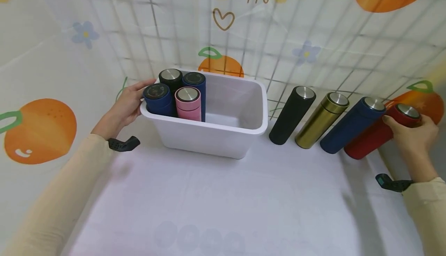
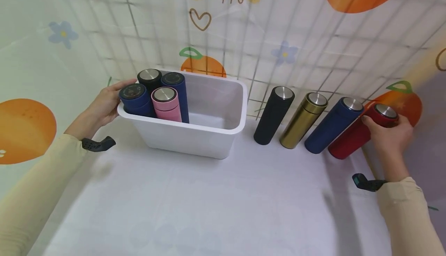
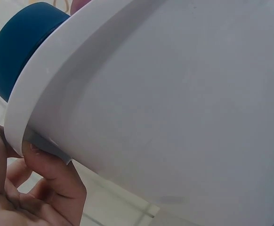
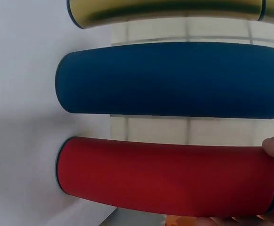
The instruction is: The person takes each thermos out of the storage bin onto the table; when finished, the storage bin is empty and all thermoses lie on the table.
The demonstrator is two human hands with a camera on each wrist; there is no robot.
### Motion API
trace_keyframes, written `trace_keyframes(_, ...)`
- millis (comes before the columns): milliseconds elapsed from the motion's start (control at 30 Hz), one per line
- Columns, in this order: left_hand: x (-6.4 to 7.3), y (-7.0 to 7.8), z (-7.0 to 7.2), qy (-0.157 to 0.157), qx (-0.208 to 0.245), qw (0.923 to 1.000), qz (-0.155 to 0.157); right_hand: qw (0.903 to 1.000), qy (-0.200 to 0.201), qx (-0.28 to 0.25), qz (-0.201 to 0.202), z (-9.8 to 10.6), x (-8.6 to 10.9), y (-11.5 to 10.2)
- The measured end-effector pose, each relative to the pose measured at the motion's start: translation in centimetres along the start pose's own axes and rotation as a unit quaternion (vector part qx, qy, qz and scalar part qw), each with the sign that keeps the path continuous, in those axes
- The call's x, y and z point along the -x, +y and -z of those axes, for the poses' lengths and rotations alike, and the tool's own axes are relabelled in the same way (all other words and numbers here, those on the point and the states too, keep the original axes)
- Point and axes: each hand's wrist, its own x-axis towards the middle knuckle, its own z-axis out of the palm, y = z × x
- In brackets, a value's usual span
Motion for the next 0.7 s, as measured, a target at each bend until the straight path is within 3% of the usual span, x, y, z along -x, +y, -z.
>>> trace_keyframes(200, 0.1, 0.3, 0.1, 0.003, 0.005, 1.0, -0.002, 0.9997, -0.001, -0.018, 0.017, 0.1, -0.1, -0.2)
trace_keyframes(367, 0.2, 0.5, 0.1, 0.003, -0.001, 1.0, -0.002, 0.999, -0.025, -0.029, 0.025, 0.4, -0.1, 0.2)
trace_keyframes(700, -0.2, -0.1, 0.3, 0.007, -0.004, 1.0, 0.002, 0.9989, -0.035, 0.023, 0.02, 1.0, 1.0, 0.8)
